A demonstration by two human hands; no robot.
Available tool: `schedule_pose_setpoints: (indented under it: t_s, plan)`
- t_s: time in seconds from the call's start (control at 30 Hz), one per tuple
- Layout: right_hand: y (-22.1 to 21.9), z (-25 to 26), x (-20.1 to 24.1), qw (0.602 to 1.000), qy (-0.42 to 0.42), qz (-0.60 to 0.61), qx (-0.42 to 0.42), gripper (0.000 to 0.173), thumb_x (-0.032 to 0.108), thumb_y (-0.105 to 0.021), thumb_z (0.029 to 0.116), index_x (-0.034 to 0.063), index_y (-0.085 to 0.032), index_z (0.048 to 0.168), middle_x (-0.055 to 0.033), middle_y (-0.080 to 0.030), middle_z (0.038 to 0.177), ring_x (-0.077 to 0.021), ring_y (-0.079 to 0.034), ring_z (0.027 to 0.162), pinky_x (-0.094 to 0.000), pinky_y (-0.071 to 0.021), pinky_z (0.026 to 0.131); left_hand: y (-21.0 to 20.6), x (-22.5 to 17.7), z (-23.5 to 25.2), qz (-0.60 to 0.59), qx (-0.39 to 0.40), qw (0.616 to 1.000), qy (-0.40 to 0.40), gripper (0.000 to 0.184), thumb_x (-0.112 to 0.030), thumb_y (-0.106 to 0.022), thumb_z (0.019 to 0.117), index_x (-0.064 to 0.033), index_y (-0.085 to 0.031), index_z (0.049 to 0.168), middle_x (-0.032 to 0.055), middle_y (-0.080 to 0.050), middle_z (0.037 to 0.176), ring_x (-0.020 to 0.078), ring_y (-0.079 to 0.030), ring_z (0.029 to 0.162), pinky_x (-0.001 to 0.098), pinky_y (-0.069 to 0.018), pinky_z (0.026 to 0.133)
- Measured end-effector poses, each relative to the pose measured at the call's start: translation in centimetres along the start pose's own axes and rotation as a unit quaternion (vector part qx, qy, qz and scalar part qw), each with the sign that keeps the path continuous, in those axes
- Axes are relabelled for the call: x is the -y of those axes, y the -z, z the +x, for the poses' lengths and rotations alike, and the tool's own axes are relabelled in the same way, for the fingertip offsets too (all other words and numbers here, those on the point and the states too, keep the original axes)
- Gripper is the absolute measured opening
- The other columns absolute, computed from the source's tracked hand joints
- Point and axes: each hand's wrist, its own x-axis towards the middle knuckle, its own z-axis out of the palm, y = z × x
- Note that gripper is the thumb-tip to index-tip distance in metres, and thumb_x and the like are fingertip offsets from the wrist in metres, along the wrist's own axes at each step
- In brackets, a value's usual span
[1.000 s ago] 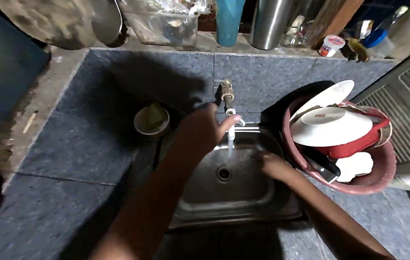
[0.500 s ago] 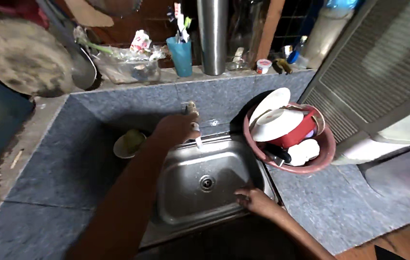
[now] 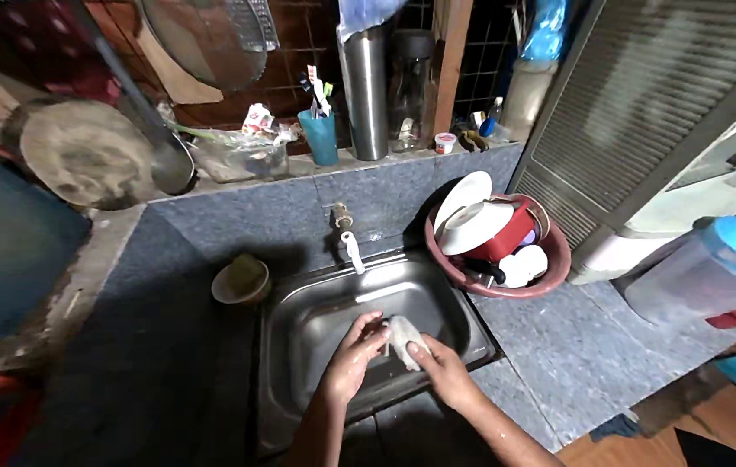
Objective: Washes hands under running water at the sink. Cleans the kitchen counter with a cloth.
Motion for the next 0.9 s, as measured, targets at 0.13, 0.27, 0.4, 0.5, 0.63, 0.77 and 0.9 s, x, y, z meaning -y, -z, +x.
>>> schedule_pose_setpoints:
  t_s: [0.13,0.27,0.4,0.5,0.63,0.77,0.9]
  plan:
    - [2.7,-2.4,-0.1,0.999,-0.039,-0.010,0.008,0.051,0.034,-0.034,0.1110,-0.0011,-0.065,0.131,-0.0140,-0.065,0.132,-0.0149,-0.060,0.124,-0.0377,-0.0462,0.111,-3.0,2.4,-1.7,0.074,-0.046,0.996,0.030,0.052,-0.030,-0.055,0.1050,0.0043,-0.047,0.144,0.0209,-0.058,0.137,0.0240,-0.059,0.122,0.0406,-0.0490,0.104]
    - [5.3,-4.6,-1.2,0.997,-0.001,-0.048,-0.052,0.038,0.029,-0.049,0.1061,0.0027,-0.073,0.120,-0.0131,-0.064,0.132,-0.0183,-0.058,0.126,-0.0378,-0.0473,0.109,-6.9,3.3,-2.6,0.080,0.038,0.996,-0.029,0.024,-0.020,-0.060,0.1017,0.0027,-0.064,0.111,0.0081,-0.068,0.100,0.0120,-0.066,0.092,0.0314,-0.0563,0.088]
    - [10.5,-6.1,-0.9,0.973,0.014,0.124,-0.191,0.015,0.000,-0.066,0.0890,0.0010,-0.070,0.104,-0.0033,-0.071,0.090,-0.0103,-0.068,0.083,-0.0303,-0.0585,0.079,-8.1,2.9,-2.6,0.199,0.077,0.977,-0.011,0.020,-0.020,-0.063,0.1011,-0.0001,-0.064,0.097,0.0024,-0.064,0.080,0.0089,-0.062,0.073,0.0281,-0.0536,0.074]
    - [14.2,-7.1,-0.5,0.961,-0.015,0.230,-0.151,0.017,-0.003,-0.069,0.0818,0.0078,-0.057,0.088,-0.0010,-0.065,0.080,-0.0102,-0.063,0.074,-0.0304,-0.0564,0.071,-10.4,2.4,-3.1,0.321,0.119,0.939,0.001,0.028,-0.029,-0.059,0.1036,-0.0019,-0.066,0.101,0.0057,-0.065,0.083,0.0138,-0.063,0.076,0.0350,-0.0537,0.076]
    - [20.2,-8.6,-0.5,0.950,-0.034,0.298,-0.090,0.020,0.001,-0.070,0.0816,0.0080,-0.055,0.093,-0.0062,-0.070,0.085,-0.0161,-0.070,0.077,-0.0358,-0.0607,0.072,-15.1,1.5,-2.7,0.317,0.057,0.945,-0.061,0.030,-0.028,-0.051,0.1068,-0.0017,-0.065,0.106,0.0105,-0.064,0.091,0.0206,-0.062,0.086,0.0435,-0.0523,0.083]
    - [27.5,-10.2,-1.9,0.960,-0.015,0.250,-0.122,0.018,0.000,-0.066,0.0880,0.0058,-0.056,0.102,-0.0054,-0.070,0.086,-0.0147,-0.069,0.074,-0.0333,-0.0609,0.069,-20.7,0.1,-1.8,0.036,0.126,0.988,-0.084,0.019,-0.018,-0.045,0.1041,-0.0099,-0.060,0.097,-0.0026,-0.062,0.088,0.0057,-0.060,0.081,0.0263,-0.0522,0.077]
    - [32.7,-11.6,-2.7,0.970,-0.014,0.221,-0.099,0.015,0.005,-0.068,0.0874,0.0064,-0.059,0.098,-0.0040,-0.069,0.079,-0.0121,-0.067,0.066,-0.0295,-0.0590,0.062,-25.9,-1.9,-0.7,-0.029,0.208,0.973,-0.099,0.021,-0.015,-0.040,0.1039,-0.0119,-0.059,0.095,-0.0025,-0.065,0.090,0.0074,-0.064,0.085,0.0313,-0.0557,0.082]
